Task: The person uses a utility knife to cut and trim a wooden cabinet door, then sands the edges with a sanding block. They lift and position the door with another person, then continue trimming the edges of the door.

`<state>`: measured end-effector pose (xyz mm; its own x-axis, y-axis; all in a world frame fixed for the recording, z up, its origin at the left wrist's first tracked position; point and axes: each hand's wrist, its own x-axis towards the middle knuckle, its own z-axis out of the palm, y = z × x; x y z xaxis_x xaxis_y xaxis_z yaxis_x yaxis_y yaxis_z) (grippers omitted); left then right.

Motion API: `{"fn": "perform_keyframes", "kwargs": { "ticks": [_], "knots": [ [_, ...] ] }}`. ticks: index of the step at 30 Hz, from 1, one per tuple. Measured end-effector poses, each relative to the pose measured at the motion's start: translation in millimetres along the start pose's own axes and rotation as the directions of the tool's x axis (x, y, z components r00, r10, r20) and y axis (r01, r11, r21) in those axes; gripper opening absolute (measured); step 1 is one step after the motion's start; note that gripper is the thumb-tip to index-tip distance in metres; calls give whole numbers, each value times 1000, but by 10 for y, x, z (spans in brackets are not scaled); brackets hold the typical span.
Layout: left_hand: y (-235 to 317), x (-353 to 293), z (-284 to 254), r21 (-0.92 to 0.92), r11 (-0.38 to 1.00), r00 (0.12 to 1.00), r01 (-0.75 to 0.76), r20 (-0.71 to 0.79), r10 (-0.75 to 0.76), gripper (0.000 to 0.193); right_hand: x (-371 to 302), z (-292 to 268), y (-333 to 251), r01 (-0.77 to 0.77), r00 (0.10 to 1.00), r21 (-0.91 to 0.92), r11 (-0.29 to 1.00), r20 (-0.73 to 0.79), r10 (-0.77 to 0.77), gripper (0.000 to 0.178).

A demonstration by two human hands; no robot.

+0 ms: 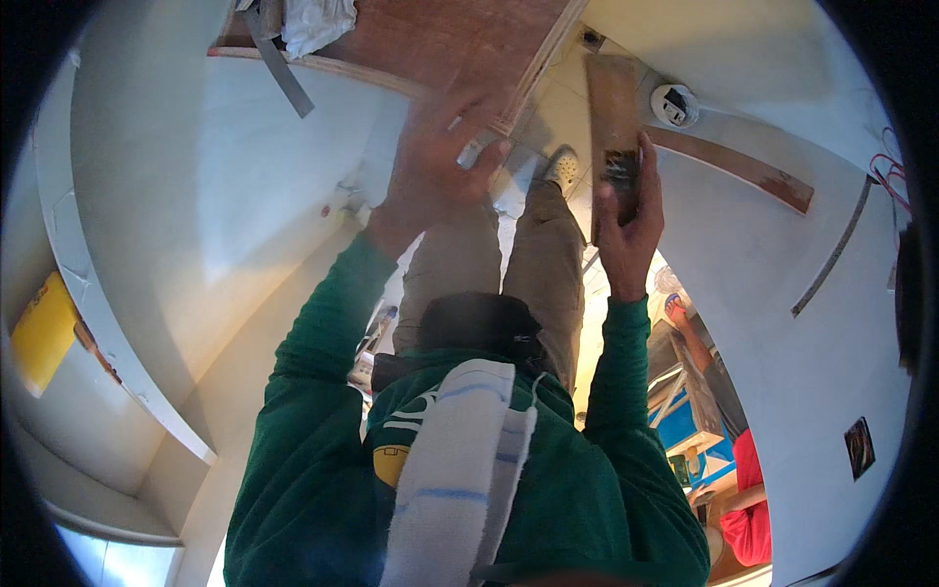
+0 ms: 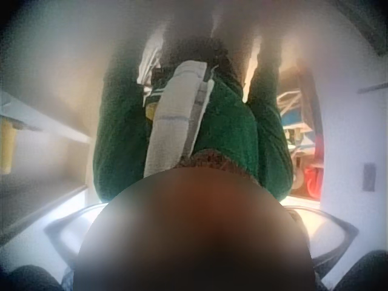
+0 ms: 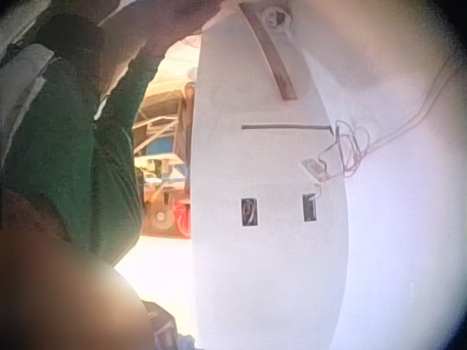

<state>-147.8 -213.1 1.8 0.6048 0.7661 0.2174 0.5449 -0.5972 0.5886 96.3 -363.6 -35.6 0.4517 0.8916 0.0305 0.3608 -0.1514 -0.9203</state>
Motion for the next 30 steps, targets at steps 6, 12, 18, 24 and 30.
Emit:
{"fn": "perform_keyframes", "kwargs": {
  "ticks": [6,12,18,24,30],
  "knots": [
    [-160,285,-30,-177,984,987,25,-150,-52,47,164,404,-539,56,981,-163,985,190,-25,74],
    [-246,666,-77,-183,982,993,53,-96,-71,40,303,575,-601,145,980,-244,959,166,-106,74],
    [-347,791,-78,-188,981,982,43,-171,-76,38,468,684,-580,190,977,-302,934,152,-150,74],
    [-443,1146,-17,8,1000,965,20,-260,-17,37,921,644,-529,257,959,-211,943,174,-223,69],
    [-532,802,-260,90,996,973,-7,-230,27,39,1055,189,-341,107,989,103,989,-111,-96,72]
  ]
}}
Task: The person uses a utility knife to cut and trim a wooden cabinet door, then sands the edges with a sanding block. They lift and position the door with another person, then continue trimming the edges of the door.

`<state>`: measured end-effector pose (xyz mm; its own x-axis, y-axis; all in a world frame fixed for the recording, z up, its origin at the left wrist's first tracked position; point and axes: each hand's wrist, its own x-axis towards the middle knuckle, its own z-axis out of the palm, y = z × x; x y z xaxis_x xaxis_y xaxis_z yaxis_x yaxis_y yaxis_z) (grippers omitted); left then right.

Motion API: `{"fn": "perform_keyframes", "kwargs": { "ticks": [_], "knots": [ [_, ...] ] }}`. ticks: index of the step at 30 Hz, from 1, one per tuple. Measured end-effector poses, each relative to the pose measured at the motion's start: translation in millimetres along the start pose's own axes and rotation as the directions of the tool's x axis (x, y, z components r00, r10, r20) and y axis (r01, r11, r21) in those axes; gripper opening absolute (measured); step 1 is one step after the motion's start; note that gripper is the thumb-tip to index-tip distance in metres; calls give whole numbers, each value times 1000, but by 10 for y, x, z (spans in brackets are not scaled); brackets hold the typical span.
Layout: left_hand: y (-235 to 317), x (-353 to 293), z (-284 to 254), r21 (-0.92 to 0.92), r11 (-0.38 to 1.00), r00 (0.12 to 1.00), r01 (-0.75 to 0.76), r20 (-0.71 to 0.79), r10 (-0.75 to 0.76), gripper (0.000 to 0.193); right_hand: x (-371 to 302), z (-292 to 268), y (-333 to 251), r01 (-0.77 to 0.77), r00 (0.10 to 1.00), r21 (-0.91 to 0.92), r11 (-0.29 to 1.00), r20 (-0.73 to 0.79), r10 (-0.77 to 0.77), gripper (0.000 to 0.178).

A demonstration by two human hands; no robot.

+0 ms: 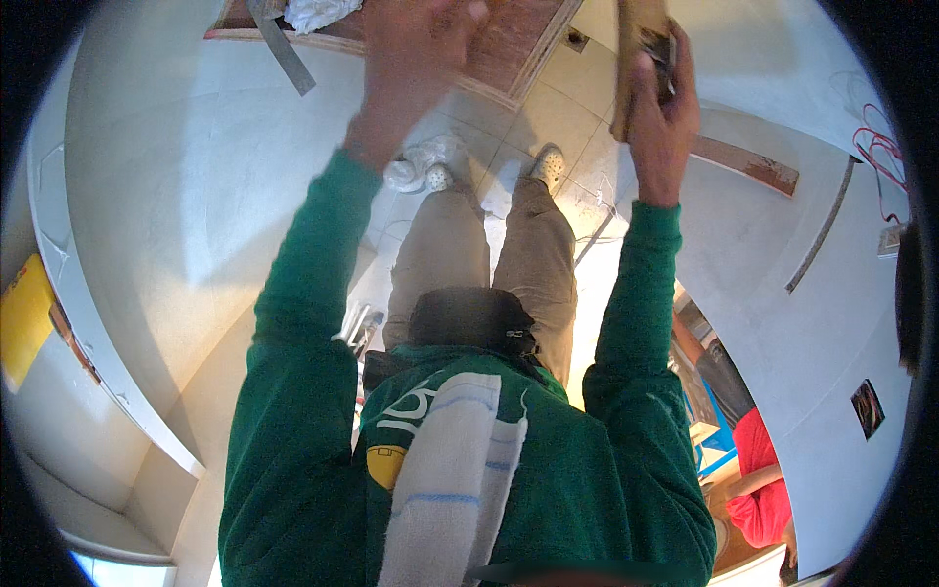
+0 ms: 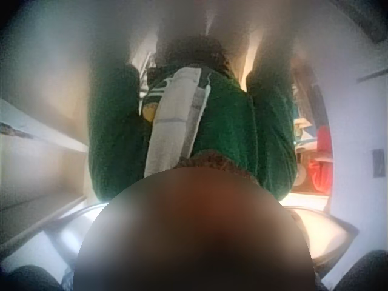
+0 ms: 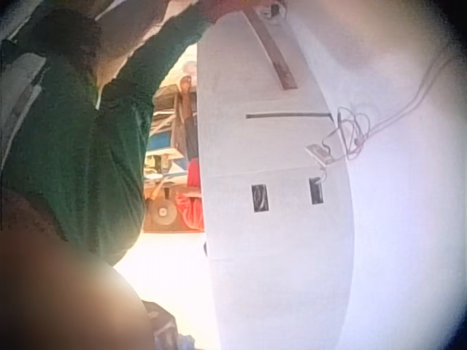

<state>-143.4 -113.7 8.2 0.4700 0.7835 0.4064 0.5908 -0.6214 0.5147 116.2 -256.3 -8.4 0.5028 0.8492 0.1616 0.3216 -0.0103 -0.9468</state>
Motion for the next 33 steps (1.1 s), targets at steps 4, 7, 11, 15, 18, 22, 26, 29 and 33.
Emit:
{"fn": "perform_keyframes", "kwargs": {
  "ticks": [4,7,11,15,18,22,26,29,33],
  "knots": [
    [451,-689,82,46,983,957,-177,242,161,56,-443,-340,72,-123,988,84,989,-85,130,75],
    [672,-866,202,127,978,937,-166,329,116,65,-793,-362,204,-232,959,172,957,-124,255,77],
    [808,-786,325,158,982,936,-101,349,41,67,-1223,-307,283,-394,902,169,903,-119,416,77],
    [889,-607,497,142,985,934,-96,354,40,71,-1401,-213,254,-434,888,112,894,-114,445,76],
    [866,-440,644,149,981,927,-125,371,62,76,-1389,-146,212,-429,886,104,897,-146,441,76],
    [787,-167,852,171,968,922,-185,372,110,78,-1319,-103,156,-384,903,101,918,-169,396,77],
    [706,203,1070,87,967,913,-238,360,192,74,-1196,-42,107,-369,907,137,919,-161,388,78],
    [597,580,1171,-178,956,900,-233,334,281,64,-1025,58,61,-221,946,58,973,-228,229,80],
    [439,764,888,-563,810,979,167,191,-69,44,-826,112,-99,-34,998,-198,980,-56,24,83]
  ]
}}
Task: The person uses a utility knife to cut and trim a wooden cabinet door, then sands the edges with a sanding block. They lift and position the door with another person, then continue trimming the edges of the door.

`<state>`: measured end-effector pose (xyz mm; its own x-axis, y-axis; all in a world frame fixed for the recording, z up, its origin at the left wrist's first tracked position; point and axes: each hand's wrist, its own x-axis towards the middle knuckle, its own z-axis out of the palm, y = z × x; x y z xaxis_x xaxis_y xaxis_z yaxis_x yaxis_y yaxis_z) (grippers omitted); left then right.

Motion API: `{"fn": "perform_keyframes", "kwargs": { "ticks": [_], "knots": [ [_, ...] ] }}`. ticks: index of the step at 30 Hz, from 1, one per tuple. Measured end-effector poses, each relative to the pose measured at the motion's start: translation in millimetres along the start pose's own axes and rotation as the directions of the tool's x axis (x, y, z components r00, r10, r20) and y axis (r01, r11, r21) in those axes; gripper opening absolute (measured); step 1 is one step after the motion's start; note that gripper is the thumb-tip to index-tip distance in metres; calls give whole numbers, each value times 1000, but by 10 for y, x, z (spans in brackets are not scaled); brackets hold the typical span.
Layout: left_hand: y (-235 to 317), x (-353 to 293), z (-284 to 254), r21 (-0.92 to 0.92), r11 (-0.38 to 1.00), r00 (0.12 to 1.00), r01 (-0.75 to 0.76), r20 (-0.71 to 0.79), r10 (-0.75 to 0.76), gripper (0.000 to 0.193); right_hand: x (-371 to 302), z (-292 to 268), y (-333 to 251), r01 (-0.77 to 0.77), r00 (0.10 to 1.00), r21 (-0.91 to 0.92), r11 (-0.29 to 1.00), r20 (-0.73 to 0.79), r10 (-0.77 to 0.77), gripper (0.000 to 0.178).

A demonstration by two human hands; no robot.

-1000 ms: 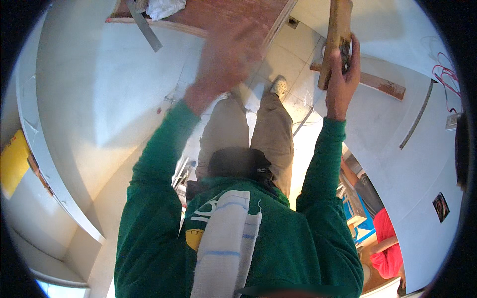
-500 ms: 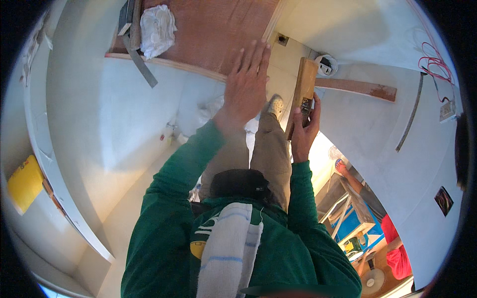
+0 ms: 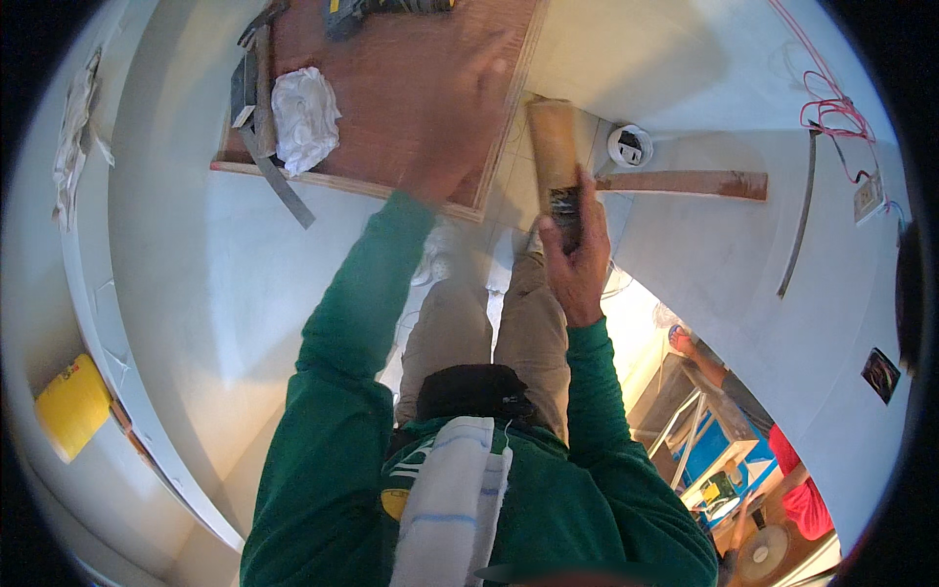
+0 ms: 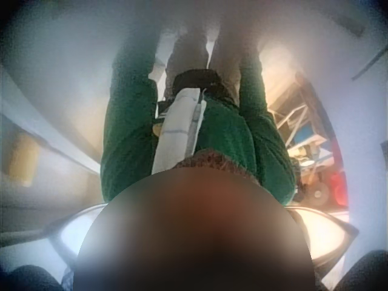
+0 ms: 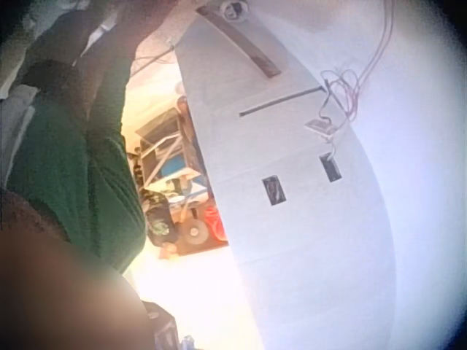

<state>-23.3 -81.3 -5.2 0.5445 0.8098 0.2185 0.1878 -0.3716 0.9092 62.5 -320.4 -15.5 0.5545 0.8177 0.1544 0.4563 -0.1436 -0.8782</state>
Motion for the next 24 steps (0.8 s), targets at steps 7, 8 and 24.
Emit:
{"fn": "perform_keyframes", "kwargs": {
  "ticks": [7,8,24],
  "knots": [
    [172,-669,-454,314,935,979,-164,170,114,30,113,156,-292,-41,939,-149,988,331,89,83],
    [122,-693,-465,341,916,971,-210,185,154,29,117,189,-318,-48,941,-186,981,322,107,83],
    [-777,1501,85,398,783,878,-478,190,439,32,2070,652,20,63,996,-432,900,-29,-84,78]
  ]
}}
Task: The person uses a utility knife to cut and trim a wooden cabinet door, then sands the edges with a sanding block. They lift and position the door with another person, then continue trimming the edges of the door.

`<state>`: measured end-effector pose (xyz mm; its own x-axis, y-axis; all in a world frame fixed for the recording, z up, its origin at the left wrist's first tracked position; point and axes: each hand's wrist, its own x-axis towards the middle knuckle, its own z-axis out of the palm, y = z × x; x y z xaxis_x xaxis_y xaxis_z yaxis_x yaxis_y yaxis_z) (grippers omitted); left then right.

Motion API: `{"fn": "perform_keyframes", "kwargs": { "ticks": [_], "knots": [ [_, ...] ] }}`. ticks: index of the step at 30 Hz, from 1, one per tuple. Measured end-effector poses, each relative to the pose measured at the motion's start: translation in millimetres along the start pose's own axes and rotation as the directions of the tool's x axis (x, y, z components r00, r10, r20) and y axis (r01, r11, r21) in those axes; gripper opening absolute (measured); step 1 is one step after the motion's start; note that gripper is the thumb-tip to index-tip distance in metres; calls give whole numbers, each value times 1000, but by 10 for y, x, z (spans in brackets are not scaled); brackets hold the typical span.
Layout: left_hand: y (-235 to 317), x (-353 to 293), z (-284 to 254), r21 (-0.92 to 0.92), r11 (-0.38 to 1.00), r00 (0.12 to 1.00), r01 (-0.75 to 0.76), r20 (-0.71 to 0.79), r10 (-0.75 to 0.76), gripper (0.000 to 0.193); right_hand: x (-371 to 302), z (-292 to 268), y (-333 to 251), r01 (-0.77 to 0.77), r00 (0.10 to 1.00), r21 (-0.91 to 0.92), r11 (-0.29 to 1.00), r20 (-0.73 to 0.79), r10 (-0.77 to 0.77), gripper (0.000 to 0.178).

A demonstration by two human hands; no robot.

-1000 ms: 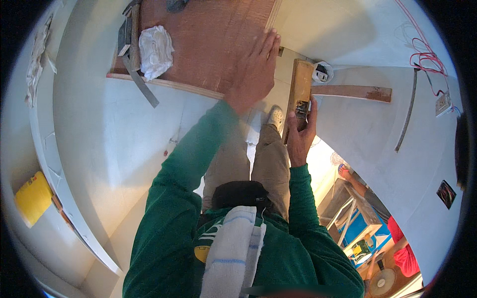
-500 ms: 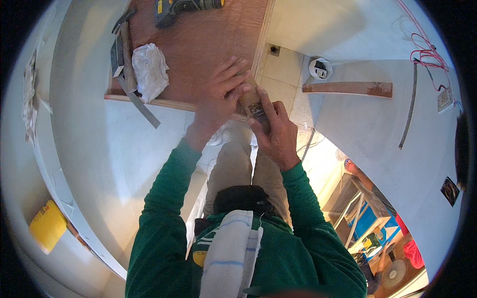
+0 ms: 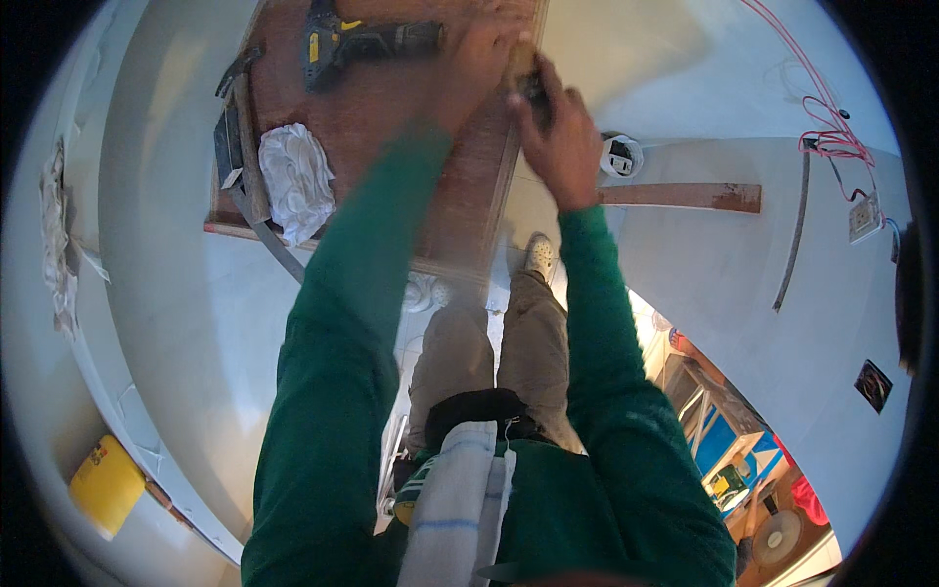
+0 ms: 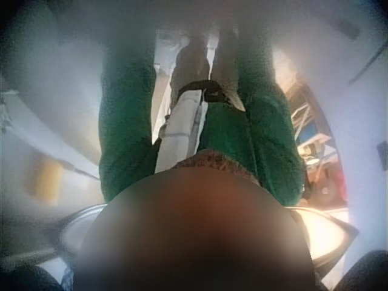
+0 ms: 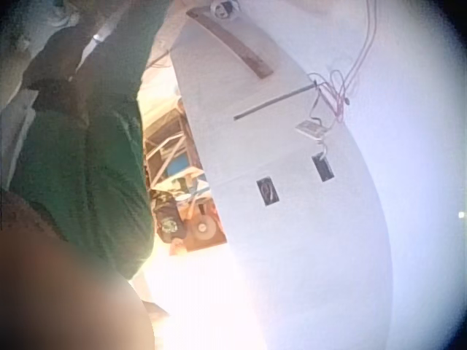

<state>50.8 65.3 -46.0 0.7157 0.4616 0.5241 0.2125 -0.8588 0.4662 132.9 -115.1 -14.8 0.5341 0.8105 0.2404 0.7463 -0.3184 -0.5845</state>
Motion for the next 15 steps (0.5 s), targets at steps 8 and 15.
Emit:
{"fn": "perform_keyframes", "kwargs": {
  "ticks": [8,15],
  "knots": [
    [329,263,-354,-63,997,991,52,130,-44,35,378,-150,245,21,1000,139,990,16,-24,71],
    [1481,-1489,-1143,-72,966,919,246,334,-209,43,-1721,-686,-259,-151,890,186,971,452,52,88]
  ]
}}
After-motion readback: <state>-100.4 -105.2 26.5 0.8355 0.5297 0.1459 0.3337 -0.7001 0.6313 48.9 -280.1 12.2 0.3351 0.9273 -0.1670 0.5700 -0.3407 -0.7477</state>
